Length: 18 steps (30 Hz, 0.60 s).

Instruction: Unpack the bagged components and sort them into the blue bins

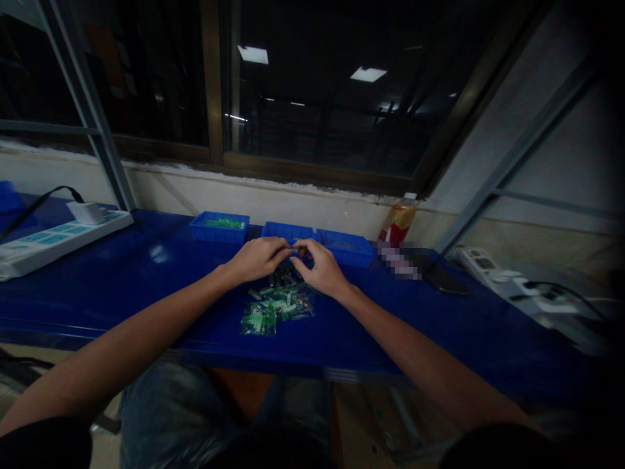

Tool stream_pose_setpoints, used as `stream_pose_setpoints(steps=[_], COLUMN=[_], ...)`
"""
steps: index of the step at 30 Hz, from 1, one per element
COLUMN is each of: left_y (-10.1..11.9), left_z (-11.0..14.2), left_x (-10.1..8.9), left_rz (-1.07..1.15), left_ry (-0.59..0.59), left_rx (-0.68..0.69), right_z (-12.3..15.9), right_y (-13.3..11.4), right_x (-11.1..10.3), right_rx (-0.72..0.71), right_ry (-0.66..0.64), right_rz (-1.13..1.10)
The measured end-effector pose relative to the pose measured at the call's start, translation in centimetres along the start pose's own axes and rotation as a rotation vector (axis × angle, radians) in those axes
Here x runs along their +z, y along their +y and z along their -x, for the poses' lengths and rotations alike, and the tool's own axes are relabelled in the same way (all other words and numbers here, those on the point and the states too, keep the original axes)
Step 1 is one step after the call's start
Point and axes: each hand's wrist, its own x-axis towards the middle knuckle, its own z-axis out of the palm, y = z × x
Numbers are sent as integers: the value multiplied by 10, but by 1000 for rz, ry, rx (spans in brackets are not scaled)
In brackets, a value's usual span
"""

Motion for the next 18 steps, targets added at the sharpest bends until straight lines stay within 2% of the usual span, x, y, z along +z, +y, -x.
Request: stream_pose_setpoints(steps=[7, 13, 18], left_y=[1, 1, -1], left_z=[0, 2, 1], left_x=[-2, -2, 0], left_rz=[-23, 70, 72], left_ry=[-24, 45, 47], left_rx=[-61, 2, 11], right_z=[-1, -2, -3], right_y=[-2, -2, -2], right_x=[0, -1, 0], right_rx=[-18, 15, 7], right_ry=[-28, -20, -49], right_rz=[25, 30, 6])
